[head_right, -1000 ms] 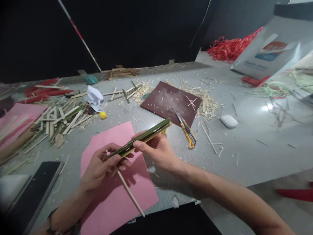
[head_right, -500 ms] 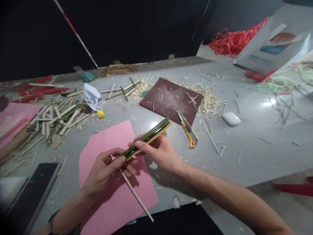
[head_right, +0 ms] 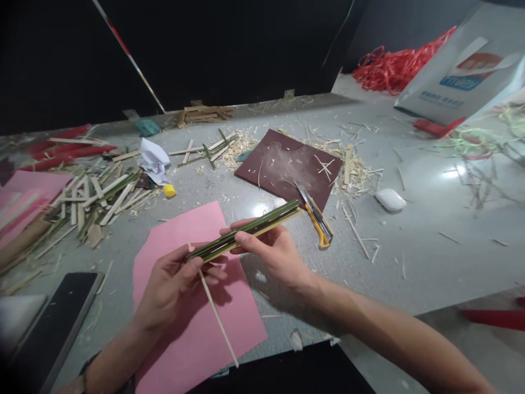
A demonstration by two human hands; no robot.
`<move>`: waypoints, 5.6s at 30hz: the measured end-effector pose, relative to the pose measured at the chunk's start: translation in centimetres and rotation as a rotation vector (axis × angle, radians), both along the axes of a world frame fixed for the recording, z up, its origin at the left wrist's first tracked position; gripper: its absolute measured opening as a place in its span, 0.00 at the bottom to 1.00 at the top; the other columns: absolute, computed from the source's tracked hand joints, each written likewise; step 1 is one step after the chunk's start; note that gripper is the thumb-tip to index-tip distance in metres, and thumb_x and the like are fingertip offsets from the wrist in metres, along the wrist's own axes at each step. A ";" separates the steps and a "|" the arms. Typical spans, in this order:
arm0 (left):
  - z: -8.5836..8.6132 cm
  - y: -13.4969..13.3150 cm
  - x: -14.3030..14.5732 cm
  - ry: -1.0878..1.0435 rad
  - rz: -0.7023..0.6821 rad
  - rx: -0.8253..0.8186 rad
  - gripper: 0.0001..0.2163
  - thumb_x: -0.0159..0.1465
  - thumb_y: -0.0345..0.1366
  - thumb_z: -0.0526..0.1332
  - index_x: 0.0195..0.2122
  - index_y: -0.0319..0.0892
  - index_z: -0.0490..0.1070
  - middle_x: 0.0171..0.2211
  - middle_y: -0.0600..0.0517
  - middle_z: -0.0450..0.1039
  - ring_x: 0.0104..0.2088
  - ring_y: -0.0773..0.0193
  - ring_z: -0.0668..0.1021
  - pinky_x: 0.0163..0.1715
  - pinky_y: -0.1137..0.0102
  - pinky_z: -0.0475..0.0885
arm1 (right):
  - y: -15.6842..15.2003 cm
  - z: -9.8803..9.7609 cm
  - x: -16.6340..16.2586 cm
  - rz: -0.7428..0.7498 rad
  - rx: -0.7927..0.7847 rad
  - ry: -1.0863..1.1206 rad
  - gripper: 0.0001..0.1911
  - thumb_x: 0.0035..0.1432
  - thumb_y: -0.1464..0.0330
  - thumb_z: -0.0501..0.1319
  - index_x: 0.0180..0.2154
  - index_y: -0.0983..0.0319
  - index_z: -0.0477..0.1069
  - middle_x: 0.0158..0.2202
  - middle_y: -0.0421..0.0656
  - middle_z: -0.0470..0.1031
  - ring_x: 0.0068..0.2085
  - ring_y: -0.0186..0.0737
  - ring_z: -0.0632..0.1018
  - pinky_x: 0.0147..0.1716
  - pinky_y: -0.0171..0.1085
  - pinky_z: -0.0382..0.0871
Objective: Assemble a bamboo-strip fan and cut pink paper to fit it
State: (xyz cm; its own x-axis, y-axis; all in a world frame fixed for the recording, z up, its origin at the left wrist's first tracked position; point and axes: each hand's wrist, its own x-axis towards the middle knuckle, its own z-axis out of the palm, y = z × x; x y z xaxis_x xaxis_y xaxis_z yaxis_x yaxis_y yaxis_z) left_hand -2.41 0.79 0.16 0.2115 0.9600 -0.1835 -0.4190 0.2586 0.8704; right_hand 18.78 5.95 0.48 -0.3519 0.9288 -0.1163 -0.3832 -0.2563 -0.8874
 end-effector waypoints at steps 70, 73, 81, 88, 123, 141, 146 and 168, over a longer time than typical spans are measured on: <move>8.3 7.5 -5.2 0.528 -0.857 0.170 0.04 0.67 0.37 0.70 0.38 0.44 0.83 0.36 0.43 0.81 0.29 0.59 0.83 0.27 0.69 0.79 | -3.5 0.6 1.0 0.161 -0.036 -0.035 0.14 0.57 0.64 0.77 0.44 0.56 0.81 0.35 0.39 0.80 0.36 0.36 0.80 0.38 0.37 0.77; 8.5 8.0 -5.0 0.580 -0.894 0.252 0.03 0.66 0.34 0.69 0.39 0.45 0.84 0.36 0.44 0.82 0.31 0.58 0.83 0.28 0.68 0.79 | -3.5 0.5 1.1 0.169 -0.035 -0.034 0.16 0.57 0.63 0.77 0.45 0.57 0.80 0.34 0.40 0.81 0.35 0.36 0.81 0.37 0.37 0.78; 8.0 7.5 -4.4 0.656 -0.859 0.348 0.10 0.54 0.23 0.63 0.31 0.42 0.82 0.30 0.49 0.80 0.29 0.63 0.78 0.28 0.72 0.71 | -3.6 0.6 0.8 0.184 -0.022 -0.018 0.14 0.57 0.64 0.77 0.45 0.57 0.81 0.35 0.39 0.82 0.36 0.36 0.82 0.38 0.37 0.78; 8.5 7.4 -4.5 0.652 -0.859 0.351 0.10 0.59 0.24 0.64 0.35 0.43 0.83 0.32 0.48 0.81 0.30 0.61 0.80 0.29 0.71 0.74 | -3.6 0.8 0.9 0.167 -0.011 -0.018 0.13 0.57 0.66 0.77 0.44 0.56 0.81 0.36 0.39 0.82 0.36 0.34 0.82 0.37 0.34 0.78; 10.2 8.3 -4.5 0.573 -0.972 0.522 0.07 0.69 0.30 0.66 0.42 0.44 0.85 0.36 0.44 0.82 0.34 0.58 0.84 0.34 0.68 0.79 | -3.5 1.1 1.1 0.197 0.114 0.075 0.12 0.60 0.69 0.75 0.46 0.55 0.82 0.36 0.38 0.79 0.35 0.30 0.79 0.36 0.29 0.77; 8.1 6.9 -3.7 0.571 -0.770 0.089 0.07 0.60 0.28 0.71 0.37 0.40 0.76 0.31 0.51 0.80 0.28 0.68 0.78 0.30 0.77 0.74 | -3.6 0.8 1.2 0.153 0.167 0.058 0.12 0.62 0.72 0.73 0.46 0.54 0.81 0.40 0.38 0.78 0.38 0.29 0.81 0.39 0.28 0.78; 7.0 5.2 -4.2 0.397 -0.553 0.117 0.10 0.65 0.39 0.74 0.44 0.40 0.80 0.36 0.47 0.82 0.32 0.63 0.83 0.32 0.73 0.79 | -3.7 1.2 1.8 0.078 0.210 0.051 0.11 0.62 0.71 0.73 0.46 0.54 0.81 0.42 0.39 0.77 0.39 0.32 0.79 0.38 0.31 0.78; 2.7 0.6 3.1 0.060 -0.089 -0.019 0.12 0.77 0.45 0.59 0.42 0.41 0.72 0.28 0.54 0.74 0.20 0.68 0.75 0.23 0.71 0.76 | -2.4 1.9 2.3 -0.184 0.135 -0.271 0.19 0.57 0.61 0.77 0.49 0.56 0.78 0.36 0.40 0.83 0.37 0.42 0.84 0.39 0.42 0.83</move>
